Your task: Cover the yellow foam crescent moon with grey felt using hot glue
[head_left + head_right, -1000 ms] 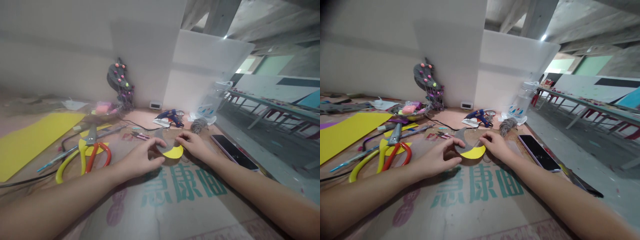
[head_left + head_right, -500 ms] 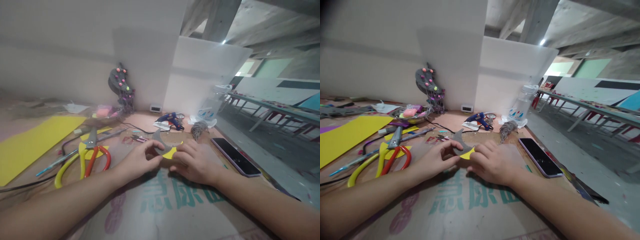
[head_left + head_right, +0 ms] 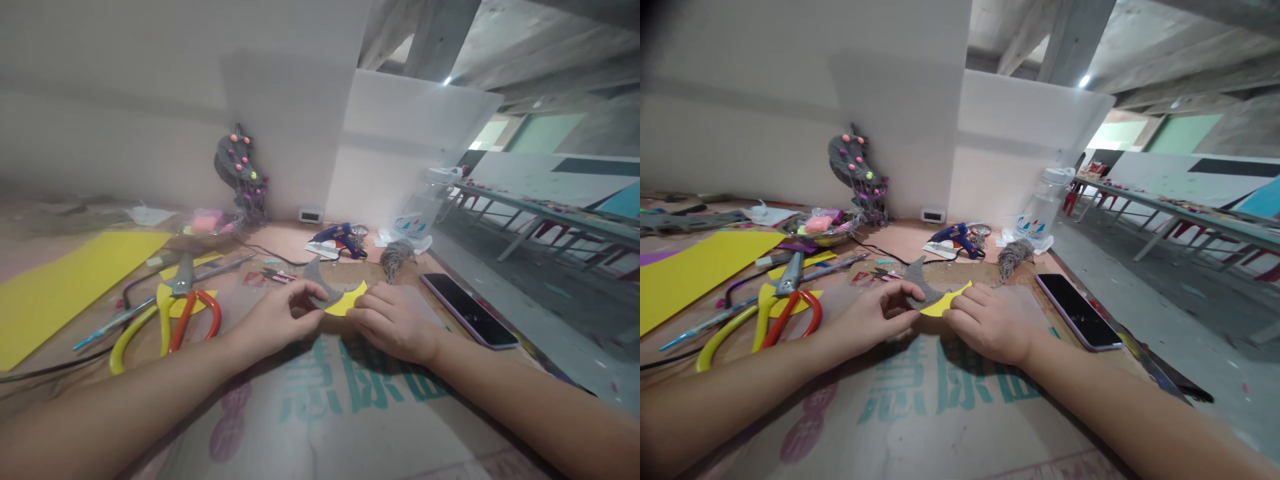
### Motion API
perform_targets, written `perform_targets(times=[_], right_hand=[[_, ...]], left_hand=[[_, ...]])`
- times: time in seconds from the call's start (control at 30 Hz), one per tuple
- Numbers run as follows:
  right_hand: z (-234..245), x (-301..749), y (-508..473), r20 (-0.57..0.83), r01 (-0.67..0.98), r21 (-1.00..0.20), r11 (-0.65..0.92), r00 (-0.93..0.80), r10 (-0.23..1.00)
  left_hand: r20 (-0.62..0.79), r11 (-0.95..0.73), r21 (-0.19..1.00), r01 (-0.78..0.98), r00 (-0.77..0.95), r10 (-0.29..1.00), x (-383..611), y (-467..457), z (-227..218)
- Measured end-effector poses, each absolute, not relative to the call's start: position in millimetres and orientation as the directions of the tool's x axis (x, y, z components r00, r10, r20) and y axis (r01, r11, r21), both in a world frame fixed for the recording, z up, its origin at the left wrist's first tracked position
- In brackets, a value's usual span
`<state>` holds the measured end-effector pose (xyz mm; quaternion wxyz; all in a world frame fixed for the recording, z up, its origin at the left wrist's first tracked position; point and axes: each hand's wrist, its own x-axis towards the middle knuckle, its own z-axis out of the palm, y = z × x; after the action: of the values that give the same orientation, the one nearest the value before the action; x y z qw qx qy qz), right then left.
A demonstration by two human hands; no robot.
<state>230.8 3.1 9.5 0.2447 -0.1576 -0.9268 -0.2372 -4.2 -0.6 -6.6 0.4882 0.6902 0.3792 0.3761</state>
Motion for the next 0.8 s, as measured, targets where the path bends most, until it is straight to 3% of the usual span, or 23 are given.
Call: perform_targets(times=[0.4,0.63,0.8], right_hand=[[8.7,232.4,3.7,0.53,0.384,0.359,0.851,-0.834,0.153],[7.5,232.5,5.4,0.511,0.408,0.378,0.831,-0.841,0.181],[11.3,229.6,2.5,0.445,0.36,0.429,0.829,-0.882,0.152]], left_hand=[[0.112,-0.197,0.966,0.168,0.412,0.904,-3.0,-2.6,-5.9],[0.243,-0.314,0.946,0.078,0.471,0.848,-5.5,0.4,-9.2],[0.257,-0.263,0.964,-0.027,0.328,0.909,-3.8,7.0,-12.2]])
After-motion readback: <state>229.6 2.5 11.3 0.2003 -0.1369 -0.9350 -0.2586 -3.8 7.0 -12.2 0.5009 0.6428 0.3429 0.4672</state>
